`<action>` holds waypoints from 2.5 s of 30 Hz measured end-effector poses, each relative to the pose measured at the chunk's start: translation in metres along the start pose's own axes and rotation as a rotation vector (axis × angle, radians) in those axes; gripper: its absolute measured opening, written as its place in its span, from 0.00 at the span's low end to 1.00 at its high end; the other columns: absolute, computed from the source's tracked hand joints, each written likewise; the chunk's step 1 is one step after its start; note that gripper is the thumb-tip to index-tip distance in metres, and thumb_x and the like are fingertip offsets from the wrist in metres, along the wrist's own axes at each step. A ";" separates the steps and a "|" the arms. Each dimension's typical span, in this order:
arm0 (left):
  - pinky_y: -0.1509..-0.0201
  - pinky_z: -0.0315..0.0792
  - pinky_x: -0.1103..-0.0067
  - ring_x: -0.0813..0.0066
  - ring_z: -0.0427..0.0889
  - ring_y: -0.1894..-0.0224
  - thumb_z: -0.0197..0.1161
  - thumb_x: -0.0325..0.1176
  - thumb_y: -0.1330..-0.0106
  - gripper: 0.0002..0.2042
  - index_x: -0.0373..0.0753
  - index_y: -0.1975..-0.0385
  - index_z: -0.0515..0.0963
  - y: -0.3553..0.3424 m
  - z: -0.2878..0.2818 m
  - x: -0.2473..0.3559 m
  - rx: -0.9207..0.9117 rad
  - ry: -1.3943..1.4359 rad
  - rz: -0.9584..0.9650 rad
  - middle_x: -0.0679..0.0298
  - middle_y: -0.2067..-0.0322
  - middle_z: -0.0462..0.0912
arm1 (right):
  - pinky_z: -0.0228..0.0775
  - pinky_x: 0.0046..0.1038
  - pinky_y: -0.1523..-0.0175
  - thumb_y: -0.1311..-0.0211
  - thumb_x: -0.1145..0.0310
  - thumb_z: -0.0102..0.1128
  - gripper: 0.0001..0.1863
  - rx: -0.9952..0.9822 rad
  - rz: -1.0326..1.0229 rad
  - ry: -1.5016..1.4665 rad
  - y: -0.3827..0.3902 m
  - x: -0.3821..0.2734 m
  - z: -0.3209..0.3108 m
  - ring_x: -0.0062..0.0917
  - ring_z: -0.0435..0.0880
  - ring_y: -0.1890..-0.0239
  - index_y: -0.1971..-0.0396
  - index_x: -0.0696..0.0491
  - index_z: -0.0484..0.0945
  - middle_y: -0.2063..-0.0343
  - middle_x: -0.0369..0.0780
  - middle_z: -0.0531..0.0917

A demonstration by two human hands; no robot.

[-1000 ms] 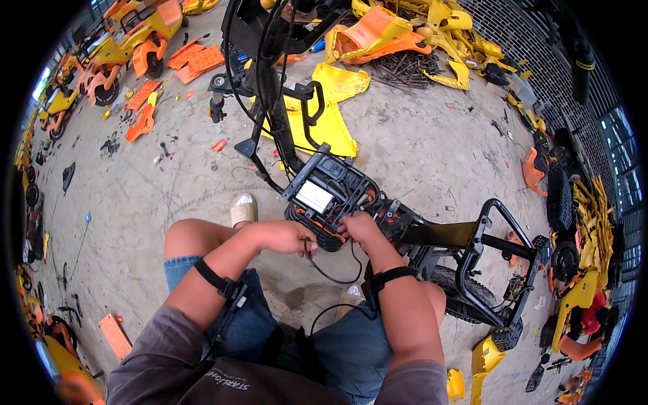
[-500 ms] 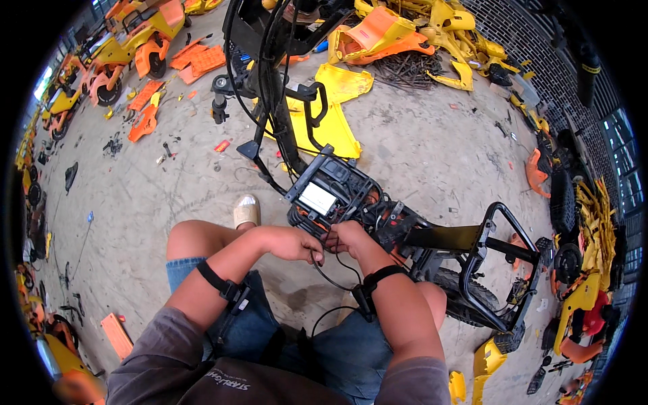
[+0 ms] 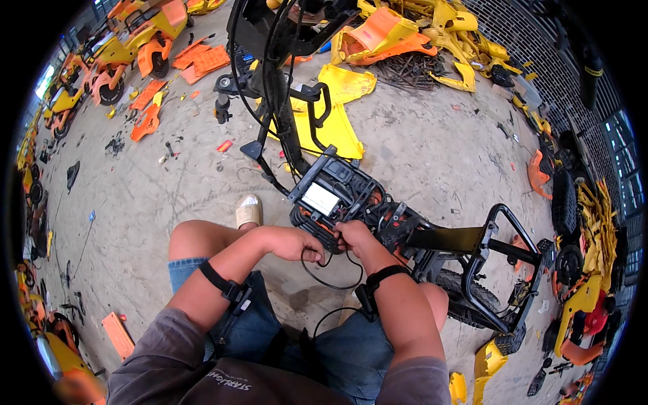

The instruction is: The person sits on the floor of a workshop and repairs the electrical wiring of a yellow electric scooter. They use a screwdriver to open the control box, strip wire ends with pliers, and connect the wires to the internal components.

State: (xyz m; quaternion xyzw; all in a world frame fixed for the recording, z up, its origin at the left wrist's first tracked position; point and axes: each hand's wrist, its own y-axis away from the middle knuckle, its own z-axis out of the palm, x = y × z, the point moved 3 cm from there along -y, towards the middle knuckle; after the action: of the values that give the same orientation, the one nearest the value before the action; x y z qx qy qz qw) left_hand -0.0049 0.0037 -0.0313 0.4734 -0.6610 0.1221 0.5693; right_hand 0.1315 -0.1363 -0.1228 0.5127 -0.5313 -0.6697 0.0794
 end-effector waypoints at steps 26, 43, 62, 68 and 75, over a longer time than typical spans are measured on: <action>0.59 0.75 0.60 0.50 0.83 0.61 0.57 0.37 0.36 0.09 0.43 0.59 0.78 0.013 -0.015 -0.046 0.528 -0.516 -0.456 0.54 0.68 0.84 | 0.75 0.28 0.65 0.26 0.62 0.48 0.14 -0.009 -0.064 -0.042 0.009 -0.015 0.007 0.23 0.80 0.74 0.62 0.56 0.79 0.71 0.38 0.85; 0.57 0.75 0.59 0.49 0.82 0.58 0.57 0.43 0.33 0.13 0.43 0.55 0.76 0.012 -0.017 -0.038 0.493 -0.484 -0.360 0.53 0.63 0.84 | 0.58 0.26 0.76 0.26 0.59 0.45 0.15 0.054 -0.037 -0.258 0.010 -0.020 0.001 0.18 0.63 0.82 0.67 0.52 0.76 0.81 0.31 0.71; 0.57 0.74 0.59 0.45 0.81 0.59 0.57 0.43 0.33 0.17 0.42 0.50 0.75 0.006 -0.013 -0.029 0.409 -0.424 -0.251 0.48 0.64 0.82 | 0.52 0.27 0.78 0.28 0.61 0.48 0.15 0.113 -0.080 -0.241 0.017 -0.029 0.004 0.19 0.60 0.84 0.70 0.54 0.77 0.84 0.30 0.67; 0.56 0.74 0.58 0.45 0.81 0.58 0.58 0.42 0.33 0.17 0.42 0.48 0.74 0.003 -0.008 -0.032 0.365 -0.464 -0.314 0.48 0.62 0.82 | 0.53 0.27 0.79 0.29 0.62 0.48 0.15 0.105 -0.105 -0.176 0.015 -0.028 0.007 0.20 0.61 0.85 0.69 0.55 0.78 0.84 0.32 0.68; 0.56 0.74 0.58 0.45 0.81 0.58 0.58 0.43 0.34 0.18 0.42 0.48 0.74 0.002 -0.006 -0.034 0.357 -0.459 -0.310 0.48 0.62 0.82 | 0.54 0.28 0.80 0.32 0.66 0.48 0.13 0.117 -0.098 -0.061 0.005 -0.024 0.004 0.22 0.63 0.85 0.66 0.57 0.81 0.83 0.33 0.69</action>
State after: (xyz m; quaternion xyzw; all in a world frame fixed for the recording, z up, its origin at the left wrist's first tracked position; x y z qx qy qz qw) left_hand -0.0058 0.0259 -0.0578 0.6758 -0.6603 0.0381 0.3254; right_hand 0.1372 -0.1202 -0.1046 0.5212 -0.5459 -0.6560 0.0002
